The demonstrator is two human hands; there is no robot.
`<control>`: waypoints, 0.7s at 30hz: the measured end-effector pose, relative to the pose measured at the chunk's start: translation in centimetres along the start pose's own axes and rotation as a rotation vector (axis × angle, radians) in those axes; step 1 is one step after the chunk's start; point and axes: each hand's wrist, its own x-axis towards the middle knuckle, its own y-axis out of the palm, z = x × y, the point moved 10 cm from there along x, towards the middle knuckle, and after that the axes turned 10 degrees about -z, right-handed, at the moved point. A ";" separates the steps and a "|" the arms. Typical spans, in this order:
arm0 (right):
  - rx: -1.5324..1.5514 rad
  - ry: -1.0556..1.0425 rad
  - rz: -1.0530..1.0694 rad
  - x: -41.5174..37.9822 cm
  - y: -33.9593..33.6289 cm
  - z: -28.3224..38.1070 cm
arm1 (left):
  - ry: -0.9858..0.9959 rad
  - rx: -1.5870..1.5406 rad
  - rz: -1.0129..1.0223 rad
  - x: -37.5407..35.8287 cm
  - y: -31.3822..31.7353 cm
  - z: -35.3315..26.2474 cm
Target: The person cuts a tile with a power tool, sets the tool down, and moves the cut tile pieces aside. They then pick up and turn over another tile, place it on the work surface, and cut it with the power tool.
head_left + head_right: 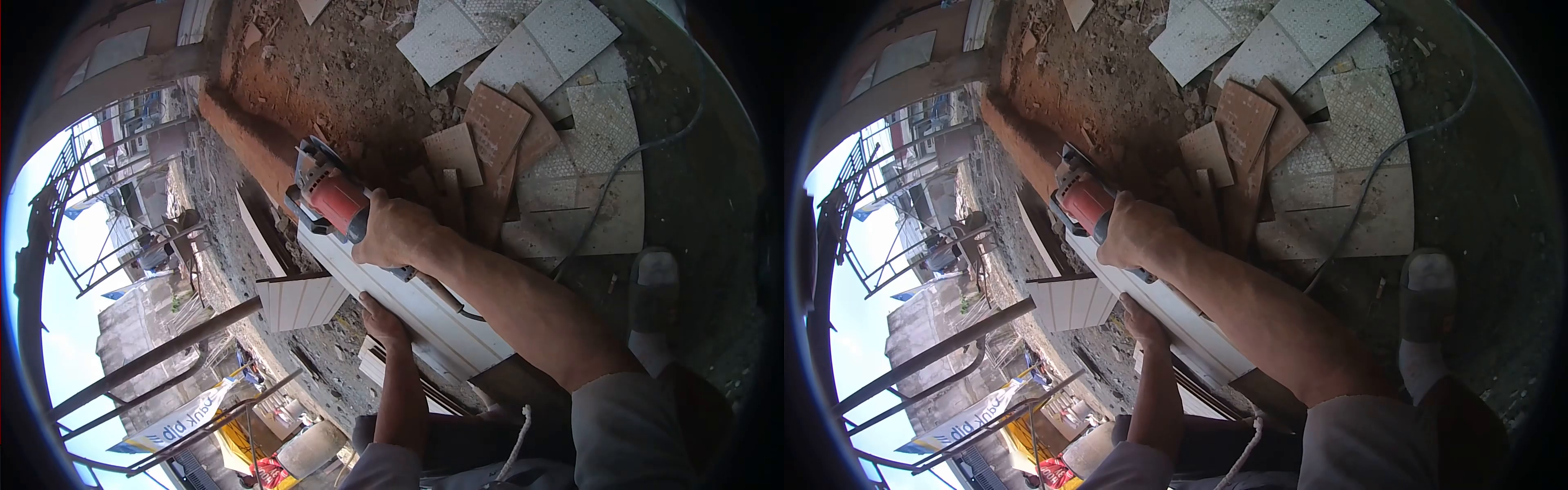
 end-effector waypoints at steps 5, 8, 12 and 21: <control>0.000 0.001 -0.004 -0.1 0.0 -0.1 | 0.009 0.008 -0.005 -0.1 0.1 -0.2; 0.010 -0.003 -0.009 -0.3 -0.2 -0.1 | 0.006 0.015 0.005 0.1 0.0 0.2; 0.011 0.006 -0.026 -0.4 -0.4 -0.3 | 0.021 0.079 -0.022 0.5 -0.3 0.4; -0.068 -0.015 -0.037 -0.3 -0.5 1.1 | -0.001 0.329 -0.139 0.4 -1.9 0.2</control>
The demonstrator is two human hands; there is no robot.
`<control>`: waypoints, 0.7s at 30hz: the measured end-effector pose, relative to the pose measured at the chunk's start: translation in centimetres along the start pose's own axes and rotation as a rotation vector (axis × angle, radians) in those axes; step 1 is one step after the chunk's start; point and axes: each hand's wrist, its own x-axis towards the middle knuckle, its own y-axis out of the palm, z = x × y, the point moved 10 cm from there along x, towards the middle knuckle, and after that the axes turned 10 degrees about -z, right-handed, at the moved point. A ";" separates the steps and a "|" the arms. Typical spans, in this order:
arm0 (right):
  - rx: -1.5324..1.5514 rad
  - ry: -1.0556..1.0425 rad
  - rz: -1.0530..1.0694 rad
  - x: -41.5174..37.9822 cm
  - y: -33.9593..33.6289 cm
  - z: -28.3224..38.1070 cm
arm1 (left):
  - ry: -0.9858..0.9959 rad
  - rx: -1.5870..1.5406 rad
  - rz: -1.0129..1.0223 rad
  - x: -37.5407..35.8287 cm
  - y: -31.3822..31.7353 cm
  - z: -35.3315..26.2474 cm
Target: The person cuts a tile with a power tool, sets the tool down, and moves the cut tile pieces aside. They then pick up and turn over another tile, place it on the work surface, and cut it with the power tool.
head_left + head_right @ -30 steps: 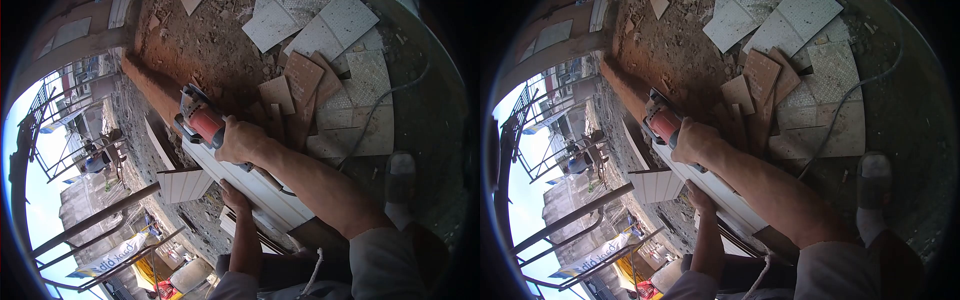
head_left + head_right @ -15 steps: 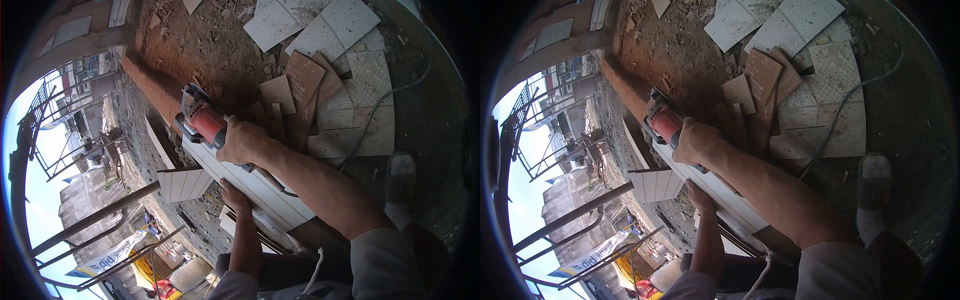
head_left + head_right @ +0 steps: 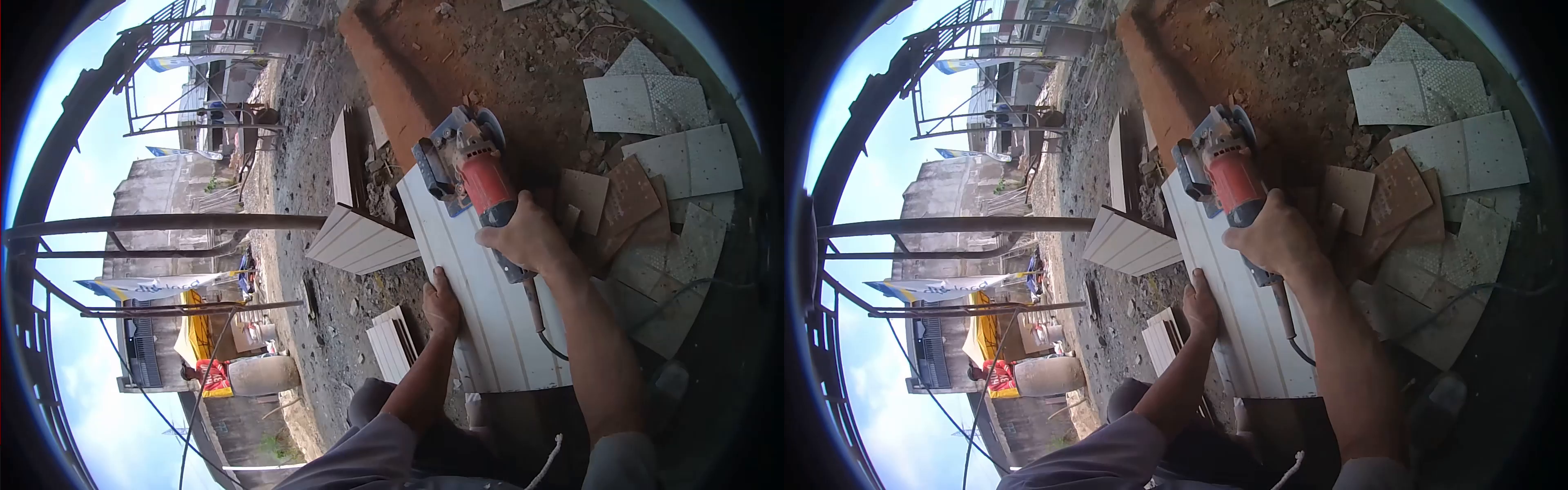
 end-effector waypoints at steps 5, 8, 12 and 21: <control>-0.001 -0.002 -0.068 0.1 -0.3 -0.2 | -0.005 0.036 0.034 -0.1 0.1 0.0; 0.030 0.023 -0.030 -0.2 -0.3 0.0 | -0.050 0.023 0.023 -0.5 -0.3 -0.3; 0.011 -0.007 -0.035 -0.1 -0.3 0.1 | -0.044 0.034 0.028 -0.5 -0.5 -0.7; -0.002 0.017 -0.013 -0.3 -0.2 0.1 | -0.072 0.074 0.049 -0.6 -0.5 -0.7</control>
